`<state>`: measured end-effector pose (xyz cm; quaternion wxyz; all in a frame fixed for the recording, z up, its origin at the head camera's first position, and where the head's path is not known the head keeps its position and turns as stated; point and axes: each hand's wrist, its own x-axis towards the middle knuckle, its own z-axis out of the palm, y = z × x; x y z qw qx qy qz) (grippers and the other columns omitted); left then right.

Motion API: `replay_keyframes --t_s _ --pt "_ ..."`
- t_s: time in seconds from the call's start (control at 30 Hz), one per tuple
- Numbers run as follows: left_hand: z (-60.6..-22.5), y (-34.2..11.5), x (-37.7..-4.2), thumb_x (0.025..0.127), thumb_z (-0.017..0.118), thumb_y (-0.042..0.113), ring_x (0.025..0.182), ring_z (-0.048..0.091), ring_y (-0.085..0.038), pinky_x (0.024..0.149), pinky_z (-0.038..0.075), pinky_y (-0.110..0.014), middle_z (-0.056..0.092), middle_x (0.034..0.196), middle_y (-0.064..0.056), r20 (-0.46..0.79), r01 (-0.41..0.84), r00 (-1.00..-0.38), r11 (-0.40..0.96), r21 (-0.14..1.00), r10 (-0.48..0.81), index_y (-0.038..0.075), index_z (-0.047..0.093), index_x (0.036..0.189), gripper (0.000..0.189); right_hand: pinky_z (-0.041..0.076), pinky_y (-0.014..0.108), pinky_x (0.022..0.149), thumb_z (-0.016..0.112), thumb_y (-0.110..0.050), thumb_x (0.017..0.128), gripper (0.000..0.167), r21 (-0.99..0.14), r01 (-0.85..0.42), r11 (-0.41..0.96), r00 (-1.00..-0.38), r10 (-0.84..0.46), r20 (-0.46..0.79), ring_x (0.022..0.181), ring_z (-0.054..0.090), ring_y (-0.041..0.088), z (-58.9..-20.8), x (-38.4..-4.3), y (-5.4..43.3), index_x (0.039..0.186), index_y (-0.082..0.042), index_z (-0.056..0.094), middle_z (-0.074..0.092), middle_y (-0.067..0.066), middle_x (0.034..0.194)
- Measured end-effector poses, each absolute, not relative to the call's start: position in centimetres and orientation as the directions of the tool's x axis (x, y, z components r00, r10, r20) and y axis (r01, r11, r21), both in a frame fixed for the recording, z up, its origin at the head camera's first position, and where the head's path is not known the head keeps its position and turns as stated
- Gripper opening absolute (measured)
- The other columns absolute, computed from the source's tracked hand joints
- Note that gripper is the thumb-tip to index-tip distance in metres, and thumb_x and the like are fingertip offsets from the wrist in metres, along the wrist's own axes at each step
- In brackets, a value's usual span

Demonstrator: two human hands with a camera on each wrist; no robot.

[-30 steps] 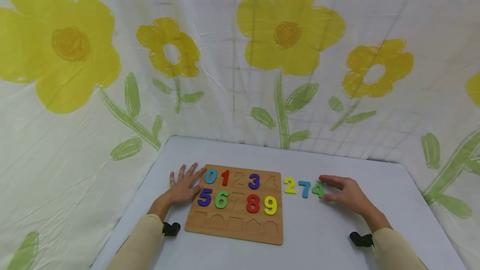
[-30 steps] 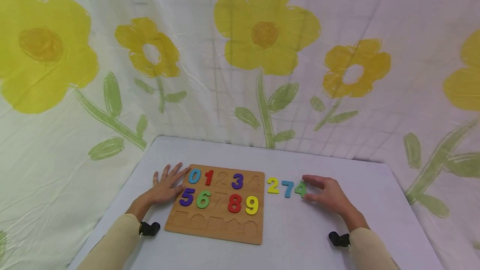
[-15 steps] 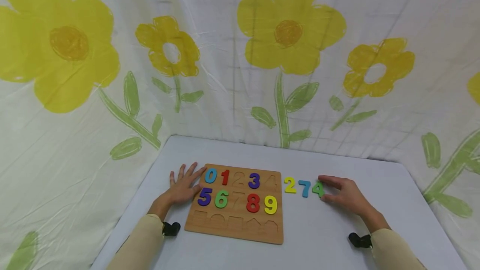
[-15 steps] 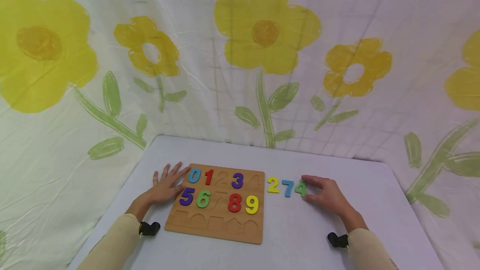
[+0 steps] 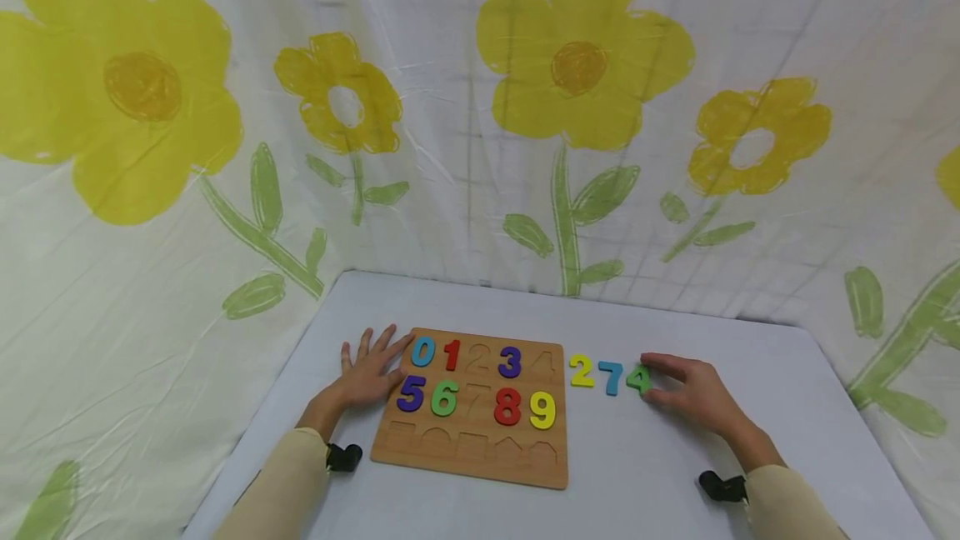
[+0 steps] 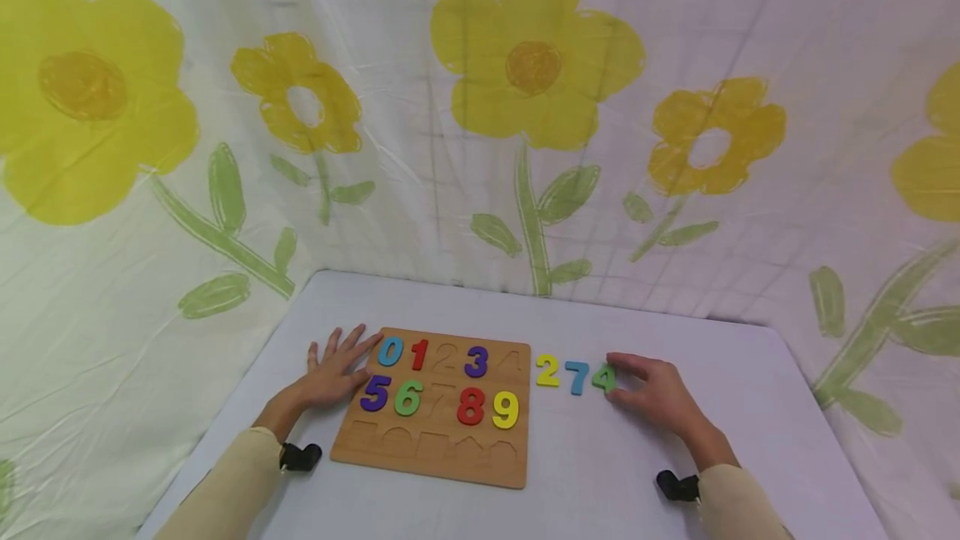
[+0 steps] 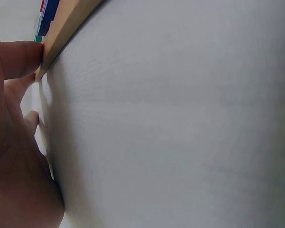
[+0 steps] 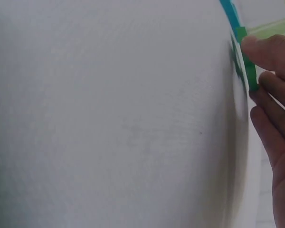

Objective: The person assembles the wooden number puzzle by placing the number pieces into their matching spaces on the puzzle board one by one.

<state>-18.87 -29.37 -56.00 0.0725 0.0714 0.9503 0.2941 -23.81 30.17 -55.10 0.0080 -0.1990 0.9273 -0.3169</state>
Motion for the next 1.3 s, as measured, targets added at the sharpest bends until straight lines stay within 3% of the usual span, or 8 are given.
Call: replay_keyframes --t_s 0.17,0.57,0.8,0.97,1.3 --pt "-56.8 -29.7 -18.9 0.109 0.059 0.035 0.163 -0.007 -0.063 0.119 -0.020 -0.083 0.017 0.181 -0.025 -0.066 0.112 -0.980 0.803 0.585 0.185 0.025 0.040 0.170 0.065 0.054 0.015 0.103 0.094 -0.022 0.088 0.061 -0.623 -0.344 0.702 -0.926 -0.364 0.101 0.131 0.072 0.038 -54.4 -23.1 30.4 0.143 -0.009 0.072 0.076 0.009 0.141" --pt "-57.3 -29.5 -19.2 0.109 0.057 0.034 0.165 -0.008 -0.061 0.121 -0.021 -0.081 0.015 0.182 -0.024 -0.066 0.105 -0.983 0.818 0.565 0.172 0.023 0.038 0.171 0.067 0.051 0.014 0.102 0.094 -0.028 0.088 0.060 -0.547 -0.469 0.694 -0.878 -0.433 0.204 0.125 0.076 0.030 -52.0 -22.1 28.8 0.143 -0.014 0.073 0.078 -0.002 0.137" --pt "-57.0 -29.5 -19.0 0.108 0.059 0.033 0.163 -0.006 -0.064 0.120 -0.020 -0.083 0.017 0.181 -0.026 -0.065 0.104 -0.983 0.814 0.572 0.172 0.023 0.040 0.170 0.066 0.062 0.036 0.101 0.094 -0.027 0.089 0.057 -0.514 -0.542 0.664 -0.835 -0.493 0.244 0.124 0.077 0.030 -50.6 -21.9 27.0 0.141 -0.014 0.075 0.079 -0.003 0.136" --pt "-56.1 -29.1 -19.0 0.108 0.059 0.028 0.164 -0.006 -0.063 0.120 -0.017 -0.084 0.016 0.181 -0.026 -0.103 0.082 -0.981 0.828 0.555 0.166 0.019 0.039 0.171 0.066 0.063 0.051 0.102 0.095 -0.023 0.088 0.058 -0.529 -0.554 0.643 -0.824 -0.512 0.240 0.126 0.076 0.029 -49.9 -22.1 25.4 0.142 -0.015 0.074 0.078 -0.003 0.138" --pt "-55.6 -29.0 -19.1 0.112 0.057 0.030 0.165 -0.008 -0.060 0.121 -0.017 -0.084 0.012 0.184 -0.022 -0.154 0.057 -0.975 0.855 0.515 0.158 0.020 0.035 0.173 0.066 0.061 0.056 0.104 0.093 -0.020 0.089 0.057 -0.567 -0.565 0.600 -0.806 -0.548 0.224 0.128 0.075 0.028 -49.8 -23.2 22.2 0.143 -0.017 0.074 0.077 -0.003 0.140"
